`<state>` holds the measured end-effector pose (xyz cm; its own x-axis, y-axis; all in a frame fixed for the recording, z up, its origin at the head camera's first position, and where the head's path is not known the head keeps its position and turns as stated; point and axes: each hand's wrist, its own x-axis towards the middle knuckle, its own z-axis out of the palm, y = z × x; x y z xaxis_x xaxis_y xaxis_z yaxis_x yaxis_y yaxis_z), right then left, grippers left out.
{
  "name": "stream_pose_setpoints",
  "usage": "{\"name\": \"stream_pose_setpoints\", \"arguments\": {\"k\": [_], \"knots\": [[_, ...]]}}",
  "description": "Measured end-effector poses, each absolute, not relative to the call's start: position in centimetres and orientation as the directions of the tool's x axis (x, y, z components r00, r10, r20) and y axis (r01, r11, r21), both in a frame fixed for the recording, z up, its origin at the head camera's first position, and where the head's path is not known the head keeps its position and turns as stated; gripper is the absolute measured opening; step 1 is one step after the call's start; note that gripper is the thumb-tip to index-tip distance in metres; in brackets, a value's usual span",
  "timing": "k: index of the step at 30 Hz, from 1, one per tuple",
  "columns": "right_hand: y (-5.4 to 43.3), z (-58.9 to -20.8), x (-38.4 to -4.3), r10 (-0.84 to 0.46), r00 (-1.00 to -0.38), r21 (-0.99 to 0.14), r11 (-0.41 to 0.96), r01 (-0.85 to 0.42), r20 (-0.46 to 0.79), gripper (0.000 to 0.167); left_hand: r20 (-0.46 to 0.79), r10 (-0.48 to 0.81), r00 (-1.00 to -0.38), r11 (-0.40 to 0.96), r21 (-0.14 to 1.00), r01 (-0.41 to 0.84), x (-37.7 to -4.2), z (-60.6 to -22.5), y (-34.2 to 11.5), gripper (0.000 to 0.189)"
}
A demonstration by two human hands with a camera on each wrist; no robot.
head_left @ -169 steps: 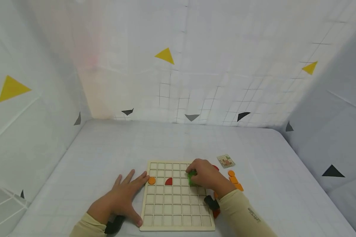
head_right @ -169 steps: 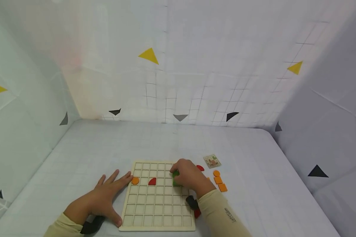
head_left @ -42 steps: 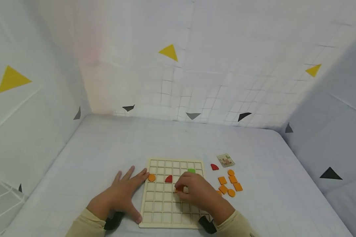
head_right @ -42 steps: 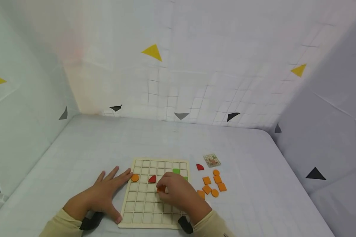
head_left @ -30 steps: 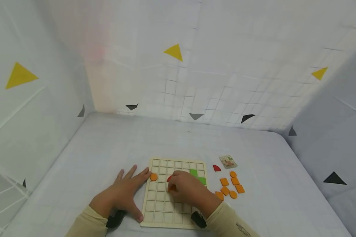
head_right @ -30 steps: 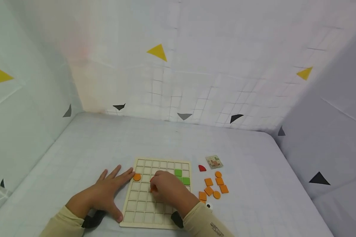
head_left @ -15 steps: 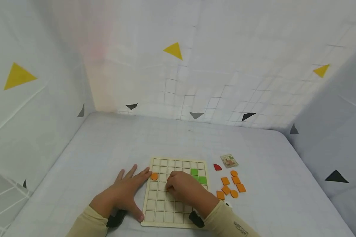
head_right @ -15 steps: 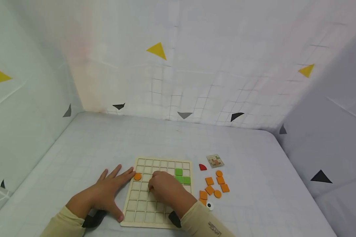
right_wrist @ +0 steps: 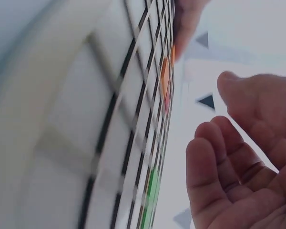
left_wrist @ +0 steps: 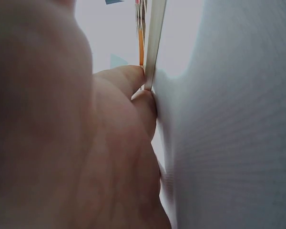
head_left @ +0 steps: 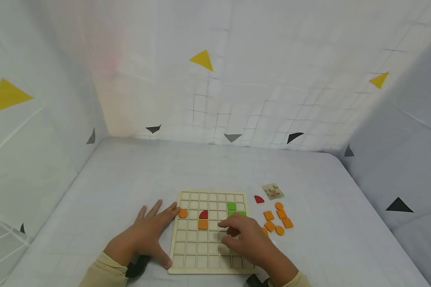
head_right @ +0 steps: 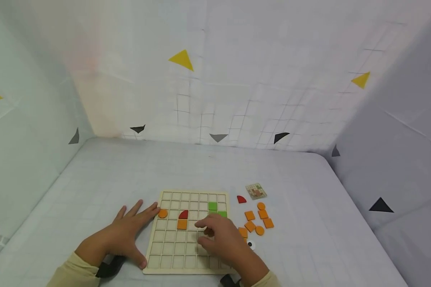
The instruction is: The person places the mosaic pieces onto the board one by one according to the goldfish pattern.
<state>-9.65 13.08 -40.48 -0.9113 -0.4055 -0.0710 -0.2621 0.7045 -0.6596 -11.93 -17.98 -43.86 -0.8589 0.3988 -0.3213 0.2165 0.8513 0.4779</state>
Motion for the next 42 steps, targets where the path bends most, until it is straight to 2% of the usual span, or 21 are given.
{"name": "stream_pose_setpoints", "arguments": {"k": [9, 18, 23, 27, 32, 42], "knots": [[19.4, -40.6, -7.7, -0.162, -0.980, -0.721, 0.692, -0.032, -0.113, 0.037, -0.321, 0.396, -0.860, 0.855, 0.470, 0.219, -11.8, -43.8, -17.8, 0.146], [22.0, -40.8, -6.8, -0.003, -0.983, -0.699, 0.704, 0.128, -0.183, 0.046, -0.317, 0.396, -0.862, 0.857, 0.464, 0.224, -12.1, -43.4, -18.0, 0.147], [22.4, -41.3, -6.9, 0.009, -0.984, -0.654, 0.746, 0.125, -0.178, 0.043, -0.327, 0.390, -0.861, 0.861, 0.460, 0.215, -12.2, -43.5, -17.9, 0.147], [22.3, -41.9, -7.1, 0.032, -0.977, -0.605, 0.781, 0.157, -0.212, 0.034, -0.335, 0.388, -0.859, 0.860, 0.468, 0.206, -12.1, -43.7, -17.8, 0.147], [22.1, -42.3, -7.2, 0.036, -0.969, -0.559, 0.811, 0.171, -0.245, 0.032, -0.335, 0.391, -0.857, 0.864, 0.456, 0.216, -12.1, -43.8, -17.8, 0.147], [21.9, -42.4, -7.6, -0.070, -0.972, -0.490, 0.870, 0.051, -0.226, 0.030, -0.350, 0.378, -0.857, 0.871, 0.447, 0.202, -12.2, -44.1, -17.8, 0.149]]}}
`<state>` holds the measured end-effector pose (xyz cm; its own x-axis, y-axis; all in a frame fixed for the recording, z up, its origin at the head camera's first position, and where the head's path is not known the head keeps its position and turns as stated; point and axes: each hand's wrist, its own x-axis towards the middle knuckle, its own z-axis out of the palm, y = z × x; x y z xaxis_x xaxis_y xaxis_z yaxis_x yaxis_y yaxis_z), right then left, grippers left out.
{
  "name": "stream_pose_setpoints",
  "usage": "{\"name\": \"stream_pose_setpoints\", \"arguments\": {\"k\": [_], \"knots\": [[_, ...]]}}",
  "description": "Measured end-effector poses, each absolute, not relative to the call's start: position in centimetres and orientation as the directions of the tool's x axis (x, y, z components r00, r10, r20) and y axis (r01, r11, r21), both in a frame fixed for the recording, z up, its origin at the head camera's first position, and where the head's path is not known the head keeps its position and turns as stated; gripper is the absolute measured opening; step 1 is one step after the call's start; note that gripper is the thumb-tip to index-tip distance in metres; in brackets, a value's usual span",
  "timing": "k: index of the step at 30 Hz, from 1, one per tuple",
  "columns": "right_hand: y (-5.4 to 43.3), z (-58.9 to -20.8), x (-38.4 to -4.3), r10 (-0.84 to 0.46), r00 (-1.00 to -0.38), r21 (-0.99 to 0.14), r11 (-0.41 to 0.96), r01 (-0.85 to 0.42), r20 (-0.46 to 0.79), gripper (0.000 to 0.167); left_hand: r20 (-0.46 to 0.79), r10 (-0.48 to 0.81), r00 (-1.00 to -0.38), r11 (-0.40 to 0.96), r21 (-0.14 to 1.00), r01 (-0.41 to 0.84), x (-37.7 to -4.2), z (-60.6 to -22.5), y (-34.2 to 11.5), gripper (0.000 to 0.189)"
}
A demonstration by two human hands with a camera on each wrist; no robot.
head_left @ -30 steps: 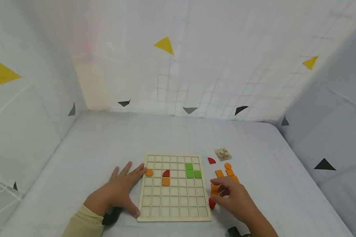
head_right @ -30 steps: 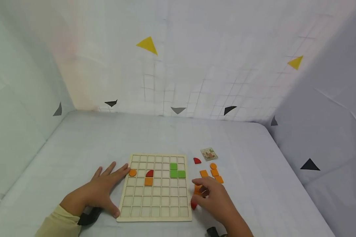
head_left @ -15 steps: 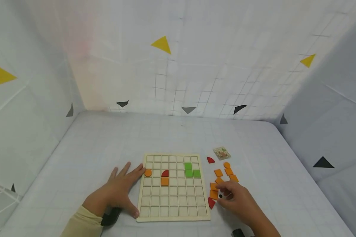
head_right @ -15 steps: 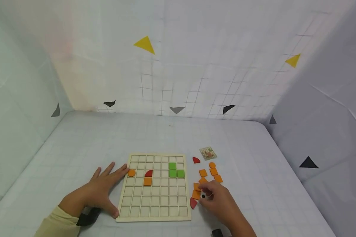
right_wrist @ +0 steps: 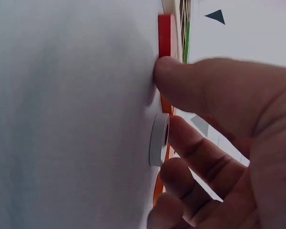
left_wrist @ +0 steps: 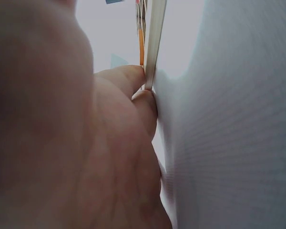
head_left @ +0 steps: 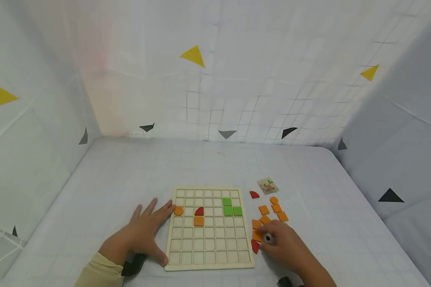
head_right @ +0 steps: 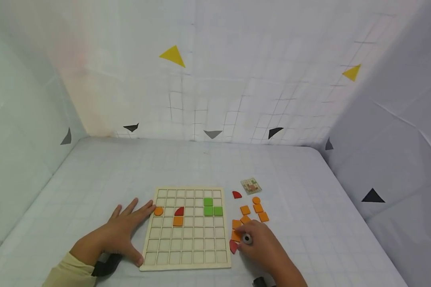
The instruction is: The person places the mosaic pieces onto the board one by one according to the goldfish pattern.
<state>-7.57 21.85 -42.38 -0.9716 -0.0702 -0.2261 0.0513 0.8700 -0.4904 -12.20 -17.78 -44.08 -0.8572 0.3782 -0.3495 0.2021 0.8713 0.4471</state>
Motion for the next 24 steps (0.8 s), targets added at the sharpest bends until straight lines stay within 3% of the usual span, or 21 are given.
{"name": "stream_pose_setpoints", "arguments": {"k": [10, 17, 21, 24], "knots": [[22.18, -42.50, -7.88, -0.209, -0.957, -0.476, 0.875, -0.090, -0.202, 0.027, -0.340, 0.381, -0.860, 0.866, 0.457, 0.202, -11.96, -44.32, -17.85, 0.150], [22.41, -42.22, -8.14, -0.171, -0.952, -0.475, 0.880, -0.031, -0.255, 0.024, -0.346, 0.373, -0.861, 0.870, 0.453, 0.194, -11.91, -44.08, -17.73, 0.150], [22.15, -42.03, -8.16, -0.120, -0.972, -0.475, 0.880, -0.010, -0.201, 0.025, -0.343, 0.371, -0.863, 0.870, 0.453, 0.194, -11.90, -43.86, -17.68, 0.149], [21.99, -41.78, -8.17, -0.144, -0.982, -0.502, 0.862, -0.062, -0.125, 0.026, -0.338, 0.377, -0.862, 0.866, 0.458, 0.199, -11.92, -43.80, -17.67, 0.148]]}}
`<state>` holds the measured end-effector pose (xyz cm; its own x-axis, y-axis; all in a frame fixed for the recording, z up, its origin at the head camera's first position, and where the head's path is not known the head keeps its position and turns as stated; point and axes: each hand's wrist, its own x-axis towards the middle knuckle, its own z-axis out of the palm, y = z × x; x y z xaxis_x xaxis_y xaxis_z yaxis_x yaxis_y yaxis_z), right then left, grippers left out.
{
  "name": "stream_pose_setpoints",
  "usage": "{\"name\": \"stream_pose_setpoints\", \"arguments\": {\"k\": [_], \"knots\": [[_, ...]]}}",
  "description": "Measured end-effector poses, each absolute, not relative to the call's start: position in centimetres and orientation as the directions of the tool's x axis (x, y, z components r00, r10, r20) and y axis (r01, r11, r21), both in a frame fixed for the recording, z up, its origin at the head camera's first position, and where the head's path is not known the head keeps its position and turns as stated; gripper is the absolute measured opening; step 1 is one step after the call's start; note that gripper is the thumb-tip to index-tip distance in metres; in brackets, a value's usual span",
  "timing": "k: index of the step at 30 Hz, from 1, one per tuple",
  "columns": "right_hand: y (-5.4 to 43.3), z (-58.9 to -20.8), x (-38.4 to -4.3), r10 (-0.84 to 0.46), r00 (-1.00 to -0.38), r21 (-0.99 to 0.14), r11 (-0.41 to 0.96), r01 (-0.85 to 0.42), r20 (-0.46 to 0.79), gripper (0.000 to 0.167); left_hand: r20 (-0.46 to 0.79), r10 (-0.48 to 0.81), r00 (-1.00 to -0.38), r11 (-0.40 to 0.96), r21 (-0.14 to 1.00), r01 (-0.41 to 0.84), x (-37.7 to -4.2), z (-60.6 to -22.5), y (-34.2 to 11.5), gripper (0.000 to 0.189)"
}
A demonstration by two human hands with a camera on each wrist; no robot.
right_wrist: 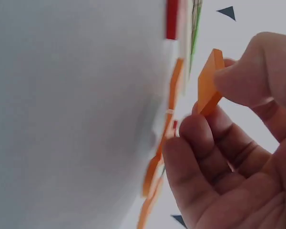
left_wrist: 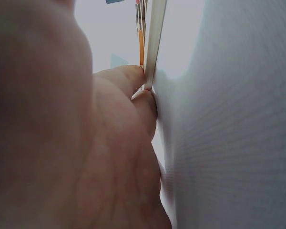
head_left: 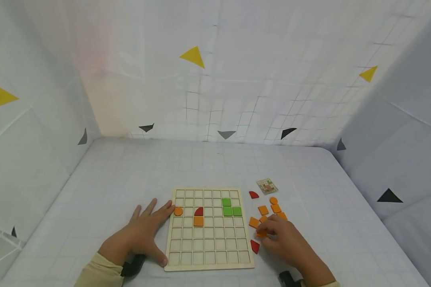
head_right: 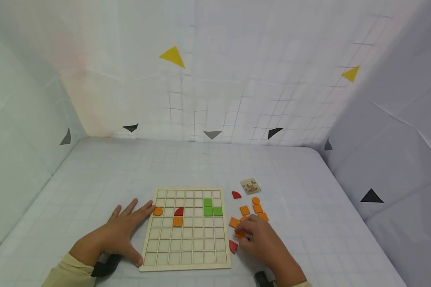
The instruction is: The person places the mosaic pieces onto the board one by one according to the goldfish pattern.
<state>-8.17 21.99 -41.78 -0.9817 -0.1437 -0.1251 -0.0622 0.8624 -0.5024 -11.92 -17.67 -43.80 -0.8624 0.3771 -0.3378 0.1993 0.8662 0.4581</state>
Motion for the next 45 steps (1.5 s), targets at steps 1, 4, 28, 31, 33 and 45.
{"name": "stream_pose_setpoints", "arguments": {"k": [1, 4, 28, 31, 33, 45], "knots": [[21.9, -41.7, -8.2, -0.171, -0.981, -0.514, 0.852, -0.100, -0.092, 0.026, -0.334, 0.380, -0.863, 0.865, 0.460, 0.202, -11.9, -43.8, -17.7, 0.148], [21.3, -41.5, -8.5, -0.248, -0.969, -0.546, 0.812, -0.208, 0.000, 0.021, -0.325, 0.388, -0.863, 0.859, 0.468, 0.210, -12.0, -43.9, -17.8, 0.148], [10.9, -41.0, -13.1, -0.586, -0.810, -0.423, 0.734, -0.532, 0.001, 0.018, -0.315, 0.396, -0.863, 0.856, 0.468, 0.222, -12.1, -44.3, -18.0, 0.146], [10.2, -41.2, -13.4, -0.584, -0.810, -0.392, 0.758, -0.522, -0.051, 0.018, -0.316, 0.399, -0.861, 0.856, 0.465, 0.227, -12.1, -44.3, -18.1, 0.146], [10.0, -41.4, -13.5, -0.582, -0.811, -0.382, 0.765, -0.518, -0.066, 0.017, -0.319, 0.400, -0.859, 0.858, 0.461, 0.228, -12.1, -44.3, -18.0, 0.147], [10.3, -41.3, -12.7, -0.545, -0.837, -0.413, 0.774, -0.480, -0.049, 0.020, -0.333, 0.381, -0.862, 0.866, 0.456, 0.206, -12.2, -44.3, -18.0, 0.148]]}}
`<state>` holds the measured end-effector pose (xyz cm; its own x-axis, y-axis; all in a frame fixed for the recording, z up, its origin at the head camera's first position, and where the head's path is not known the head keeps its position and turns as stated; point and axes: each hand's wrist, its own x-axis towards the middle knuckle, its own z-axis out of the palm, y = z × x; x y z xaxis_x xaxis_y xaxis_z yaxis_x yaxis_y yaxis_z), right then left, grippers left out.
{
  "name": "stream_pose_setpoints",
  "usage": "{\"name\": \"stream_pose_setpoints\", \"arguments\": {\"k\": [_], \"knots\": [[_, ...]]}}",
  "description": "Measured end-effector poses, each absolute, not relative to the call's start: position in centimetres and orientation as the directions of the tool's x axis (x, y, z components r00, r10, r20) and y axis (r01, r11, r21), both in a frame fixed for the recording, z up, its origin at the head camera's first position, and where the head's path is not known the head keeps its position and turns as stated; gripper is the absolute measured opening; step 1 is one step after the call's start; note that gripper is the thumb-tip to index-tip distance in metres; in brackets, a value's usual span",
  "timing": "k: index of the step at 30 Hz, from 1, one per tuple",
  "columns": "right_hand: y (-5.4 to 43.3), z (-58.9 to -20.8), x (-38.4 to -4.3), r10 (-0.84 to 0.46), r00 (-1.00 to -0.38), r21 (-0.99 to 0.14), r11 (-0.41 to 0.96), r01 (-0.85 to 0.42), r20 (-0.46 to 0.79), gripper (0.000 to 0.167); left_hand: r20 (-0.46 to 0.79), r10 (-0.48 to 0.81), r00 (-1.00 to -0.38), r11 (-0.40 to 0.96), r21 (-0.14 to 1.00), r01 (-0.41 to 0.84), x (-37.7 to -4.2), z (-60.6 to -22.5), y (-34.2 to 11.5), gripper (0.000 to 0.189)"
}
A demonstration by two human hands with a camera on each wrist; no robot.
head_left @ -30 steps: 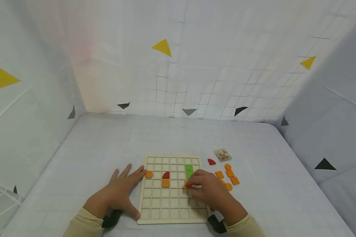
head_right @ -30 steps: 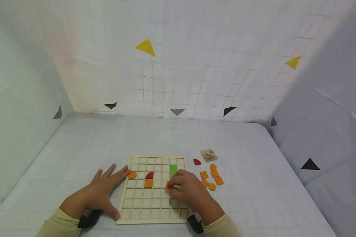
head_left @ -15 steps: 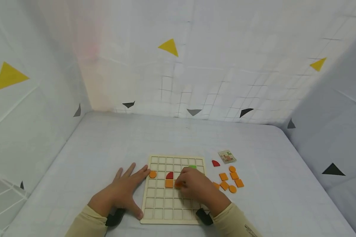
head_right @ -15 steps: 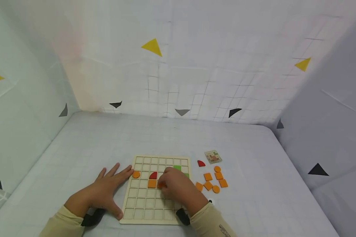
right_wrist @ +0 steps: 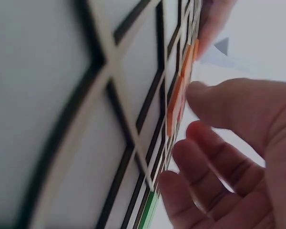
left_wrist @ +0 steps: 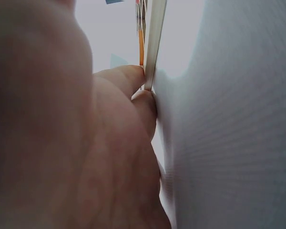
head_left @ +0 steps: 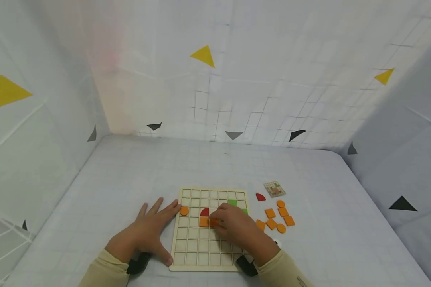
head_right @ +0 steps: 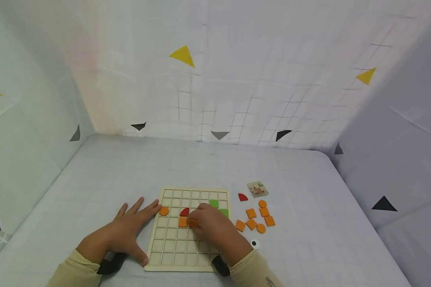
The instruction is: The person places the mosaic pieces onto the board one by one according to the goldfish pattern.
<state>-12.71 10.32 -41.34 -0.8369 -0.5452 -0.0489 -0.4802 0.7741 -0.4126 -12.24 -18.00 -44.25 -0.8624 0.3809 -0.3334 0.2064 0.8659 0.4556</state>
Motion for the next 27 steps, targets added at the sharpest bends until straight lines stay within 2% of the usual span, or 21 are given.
{"name": "stream_pose_setpoints", "arguments": {"k": [7, 14, 17, 22, 27], "knots": [[13.7, -41.4, -10.3, -0.338, -0.941, -0.636, 0.732, -0.244, -0.027, 0.024, -0.335, 0.383, -0.861, 0.866, 0.454, 0.208, -12.2, -44.0, -17.7, 0.147], [18.1, -41.5, -8.7, -0.092, -0.993, -0.702, 0.712, -0.017, -0.069, 0.031, -0.320, 0.387, -0.865, 0.864, 0.453, 0.220, -12.0, -43.7, -17.8, 0.148], [20.2, -41.6, -8.4, 0.045, -0.994, -0.701, 0.706, 0.102, -0.098, 0.036, -0.321, 0.390, -0.863, 0.864, 0.452, 0.223, -12.0, -43.5, -17.8, 0.149], [23.4, -41.8, -8.2, 0.249, -0.961, -0.683, 0.681, 0.265, -0.124, 0.051, -0.332, 0.385, -0.861, 0.870, 0.443, 0.218, -12.0, -43.5, -17.7, 0.148], [25.7, -42.6, -8.6, 0.341, -0.923, -0.703, 0.612, 0.361, -0.177, 0.068, -0.340, 0.379, -0.861, 0.874, 0.437, 0.213, -12.0, -43.8, -17.8, 0.148]]}}
